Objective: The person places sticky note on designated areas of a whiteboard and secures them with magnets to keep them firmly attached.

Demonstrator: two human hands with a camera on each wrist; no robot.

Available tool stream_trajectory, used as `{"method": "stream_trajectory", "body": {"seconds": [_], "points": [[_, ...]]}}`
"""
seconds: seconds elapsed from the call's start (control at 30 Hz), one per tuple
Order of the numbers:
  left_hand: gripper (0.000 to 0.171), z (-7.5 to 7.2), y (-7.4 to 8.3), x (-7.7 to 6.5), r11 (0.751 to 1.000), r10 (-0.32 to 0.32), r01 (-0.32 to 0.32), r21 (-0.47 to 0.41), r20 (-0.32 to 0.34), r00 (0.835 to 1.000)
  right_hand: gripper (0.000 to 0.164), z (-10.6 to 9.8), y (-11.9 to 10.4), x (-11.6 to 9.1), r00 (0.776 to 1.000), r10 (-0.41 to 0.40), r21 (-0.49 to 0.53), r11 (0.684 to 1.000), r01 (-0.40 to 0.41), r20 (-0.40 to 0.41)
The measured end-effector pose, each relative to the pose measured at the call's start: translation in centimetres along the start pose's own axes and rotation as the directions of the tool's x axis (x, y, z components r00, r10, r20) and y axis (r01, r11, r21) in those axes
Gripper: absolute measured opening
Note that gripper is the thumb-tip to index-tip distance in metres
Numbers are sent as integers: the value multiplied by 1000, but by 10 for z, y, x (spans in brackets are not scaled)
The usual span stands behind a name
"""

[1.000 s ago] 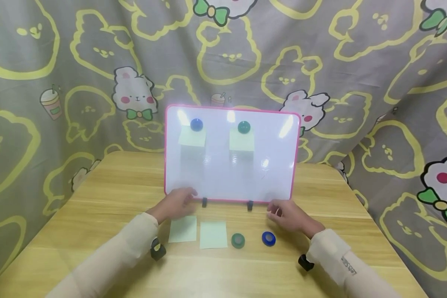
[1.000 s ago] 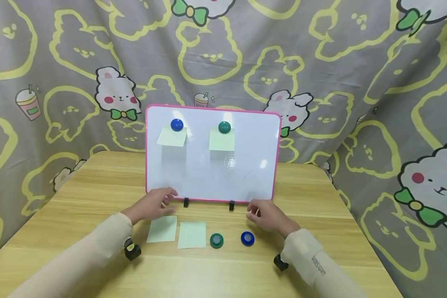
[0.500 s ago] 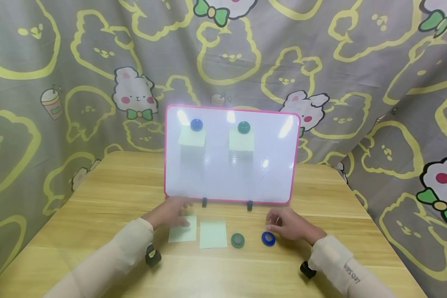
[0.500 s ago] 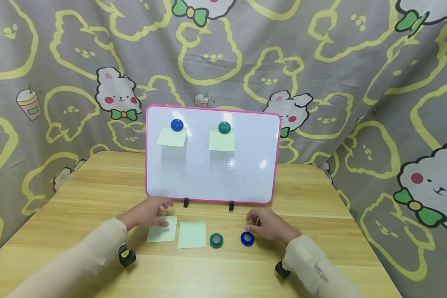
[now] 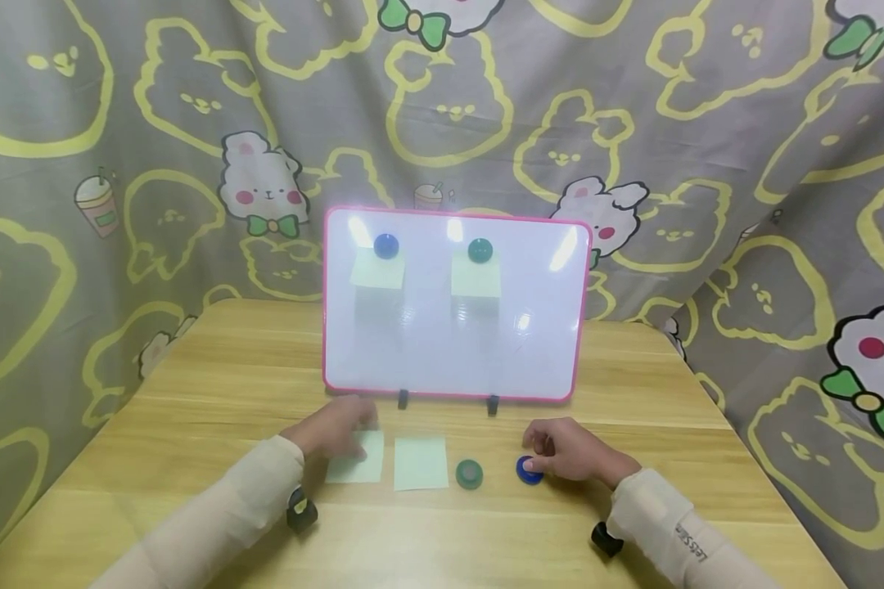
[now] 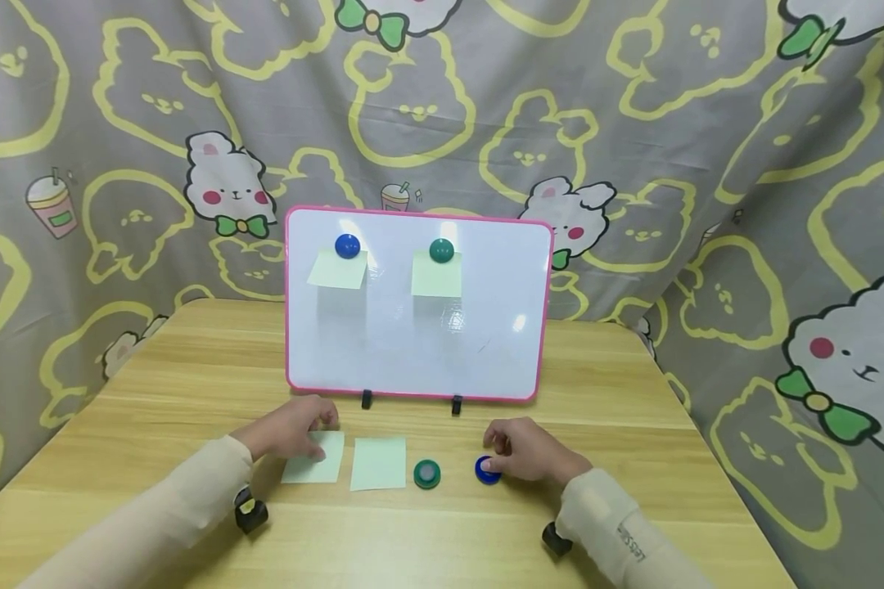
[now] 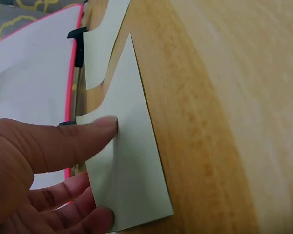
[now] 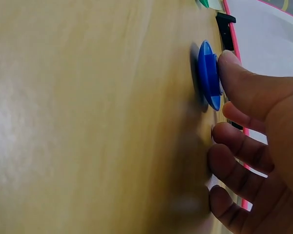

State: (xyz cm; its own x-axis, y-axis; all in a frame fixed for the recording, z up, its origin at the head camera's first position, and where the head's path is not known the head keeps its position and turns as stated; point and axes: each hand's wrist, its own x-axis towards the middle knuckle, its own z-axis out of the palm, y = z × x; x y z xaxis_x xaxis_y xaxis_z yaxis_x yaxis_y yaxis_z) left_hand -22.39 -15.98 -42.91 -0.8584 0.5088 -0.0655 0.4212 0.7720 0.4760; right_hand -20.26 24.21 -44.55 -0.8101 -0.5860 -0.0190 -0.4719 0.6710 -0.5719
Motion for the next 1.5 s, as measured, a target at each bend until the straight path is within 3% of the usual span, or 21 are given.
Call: {"method": "stream_trajectory", "body": {"seconds": [0.3, 0.47, 0.6, 1.0, 1.17, 1.33, 1.5], "points": [[35, 0, 1, -4, 1000, -2, 3, -21, 9, 1000, 17, 2, 3, 0, 1000, 5, 4, 1000, -5, -12], [40, 0, 0, -3, 999, -15, 15, -35, 13, 1000, 11, 2, 3, -1, 1000, -11, 18, 1000, 11, -26], [45, 0, -2, -5, 999, 14, -14, -30, 6, 1000, 11, 2, 3, -1, 999, -18, 26, 999, 19, -34], [23, -1, -5, -6, 998, 68, -68, 2, 15, 998, 8, 0, 3, -1, 998, -5, 34, 999, 7, -59], [33, -4, -5, -7, 995, 91, -90, 47, -12, 996, 10, 1, 5, -2, 997, 2, 41, 999, 1, -79], [48, -4, -4, -7, 998, 55, -55, 2, -77, 996, 12, 2, 7, -3, 993, -3, 34, 999, 7, -115], [48, -4, -5, -5, 998, 44, -48, -32, -101, 994, 10, 3, 8, -3, 989, -11, 32, 999, 16, -147]]}}
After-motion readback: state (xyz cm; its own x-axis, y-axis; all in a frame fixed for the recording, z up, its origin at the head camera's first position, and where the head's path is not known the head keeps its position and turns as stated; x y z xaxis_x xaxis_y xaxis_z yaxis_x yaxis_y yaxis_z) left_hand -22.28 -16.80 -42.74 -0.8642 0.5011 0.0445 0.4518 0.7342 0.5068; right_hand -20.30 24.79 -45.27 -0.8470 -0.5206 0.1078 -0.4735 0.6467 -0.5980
